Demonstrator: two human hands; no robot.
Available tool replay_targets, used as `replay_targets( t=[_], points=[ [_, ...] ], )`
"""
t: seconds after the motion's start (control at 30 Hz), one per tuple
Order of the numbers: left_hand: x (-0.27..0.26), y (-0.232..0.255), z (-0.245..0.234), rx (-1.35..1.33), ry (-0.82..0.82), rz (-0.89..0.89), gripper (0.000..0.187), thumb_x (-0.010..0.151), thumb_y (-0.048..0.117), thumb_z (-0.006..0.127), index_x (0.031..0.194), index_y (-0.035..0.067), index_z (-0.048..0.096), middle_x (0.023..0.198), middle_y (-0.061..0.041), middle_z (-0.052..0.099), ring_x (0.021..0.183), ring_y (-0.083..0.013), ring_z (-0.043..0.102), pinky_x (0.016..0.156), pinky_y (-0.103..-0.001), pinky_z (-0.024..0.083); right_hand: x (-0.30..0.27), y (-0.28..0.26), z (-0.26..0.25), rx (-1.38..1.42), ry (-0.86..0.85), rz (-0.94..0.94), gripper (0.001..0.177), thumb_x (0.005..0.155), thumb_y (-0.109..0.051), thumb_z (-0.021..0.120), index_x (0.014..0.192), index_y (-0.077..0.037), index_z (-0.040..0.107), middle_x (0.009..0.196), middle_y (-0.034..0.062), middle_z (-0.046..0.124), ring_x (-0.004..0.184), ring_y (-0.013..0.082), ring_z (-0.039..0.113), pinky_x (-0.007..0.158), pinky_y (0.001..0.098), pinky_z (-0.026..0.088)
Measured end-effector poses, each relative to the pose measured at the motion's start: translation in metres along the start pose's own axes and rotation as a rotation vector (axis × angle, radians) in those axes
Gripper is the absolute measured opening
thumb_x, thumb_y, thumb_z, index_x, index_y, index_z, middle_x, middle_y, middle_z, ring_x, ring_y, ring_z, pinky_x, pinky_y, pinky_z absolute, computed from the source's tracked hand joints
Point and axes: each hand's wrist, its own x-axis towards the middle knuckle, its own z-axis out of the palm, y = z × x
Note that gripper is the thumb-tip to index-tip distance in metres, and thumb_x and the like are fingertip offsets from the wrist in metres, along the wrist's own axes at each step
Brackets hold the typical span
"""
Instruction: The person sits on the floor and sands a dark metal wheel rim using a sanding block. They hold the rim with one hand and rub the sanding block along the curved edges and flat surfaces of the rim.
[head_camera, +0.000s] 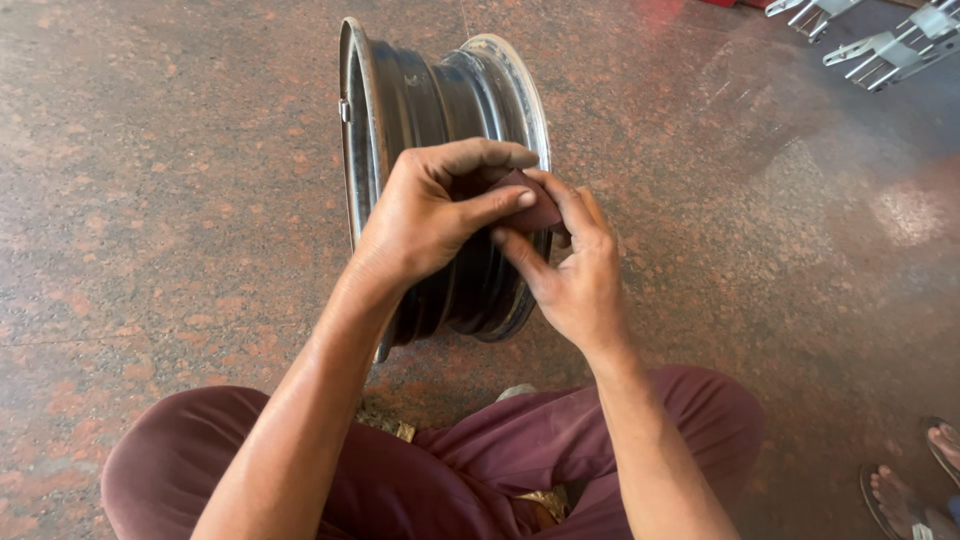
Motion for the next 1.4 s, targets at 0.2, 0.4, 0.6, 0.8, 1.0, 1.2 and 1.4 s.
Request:
replay_targets(
  t=[0.2,0.4,0.6,0.8,1.0,1.2,1.4],
  points=[
    [-0.002,0.001,0.004,0.232,0.049,0.214,0.022,0.088,0.021,0.081,0.101,0.004,0.074,0.102,-0.011,0.069,0.091,-0.0163,0.071,0.074,-0.031,0.065,-0.005,0.010,0.001,0.023,0.026,0.112,0.031,0.092,-0.016,0.082,0.122,-0.008,0.076,0.105,0.0053,0.064,0.101,0.0199,0.063,0.089,0.0337,0.058],
    [-0.001,0.009,0.001,0.063,-0.017,-0.065,0.018,0.092,0.021,0.076,0.096,0.004,0.071,0.084,-0.006,0.077,0.078,-0.0111,0.075,0.068,-0.029,0.065,-0.012,0.001,0.007,0.466,0.151,0.129,0.025,0.099,-0.012,0.074,0.122,-0.005,0.070,0.116,0.0068,0.074,0.110,0.0140,0.070,0.100,0.0293,0.056],
    [-0.004,0.008,0.005,0.145,0.012,-0.043,0.023,0.096,0.024,0.072,0.093,0.003,0.065,0.078,-0.007,0.074,0.071,-0.0097,0.073,0.060,-0.025,0.062,-0.011,0.007,0.006,0.784,0.194,0.256,0.023,0.102,-0.005,0.071,0.124,-0.002,0.067,0.114,0.0102,0.073,0.104,0.0155,0.069,0.094,0.0313,0.058],
    [-0.005,0.005,0.010,0.364,-0.014,0.032,0.029,0.101,0.028,0.068,0.089,0.002,0.062,0.069,-0.007,0.065,0.060,-0.0136,0.061,0.050,-0.034,0.047,-0.004,0.003,0.009,0.907,0.178,0.192,0.030,0.104,-0.009,0.070,0.132,-0.008,0.062,0.118,0.0071,0.069,0.109,0.0162,0.068,0.101,0.0346,0.061],
    [-0.007,0.004,0.009,0.462,0.001,0.128,0.026,0.103,0.025,0.068,0.099,0.000,0.071,0.090,-0.012,0.066,0.079,-0.0199,0.063,0.067,-0.036,0.052,0.006,0.019,-0.007,0.949,0.231,0.226,0.018,0.104,-0.010,0.070,0.122,-0.009,0.066,0.110,0.0072,0.072,0.101,0.0173,0.070,0.094,0.0342,0.061],
    [-0.010,-0.012,0.014,1.289,0.444,0.339,0.033,0.102,0.020,0.070,0.127,-0.001,0.061,0.131,-0.020,0.059,0.128,-0.0366,0.057,0.112,-0.050,0.047,0.010,0.041,-0.022,0.181,0.268,0.000,0.016,0.107,-0.013,0.066,0.121,-0.006,0.068,0.115,0.0082,0.073,0.109,0.0208,0.070,0.096,0.0349,0.062],
    [0.000,-0.028,0.004,1.422,0.600,0.107,0.071,0.109,0.022,0.064,0.153,-0.015,0.022,0.151,-0.036,0.035,0.130,-0.0434,0.056,0.101,-0.043,0.058,0.010,0.048,0.009,-0.386,0.202,-0.306,0.024,0.104,-0.001,0.068,0.128,-0.004,0.069,0.132,0.0170,0.069,0.132,0.0326,0.063,0.114,0.0424,0.056]
  ],
)
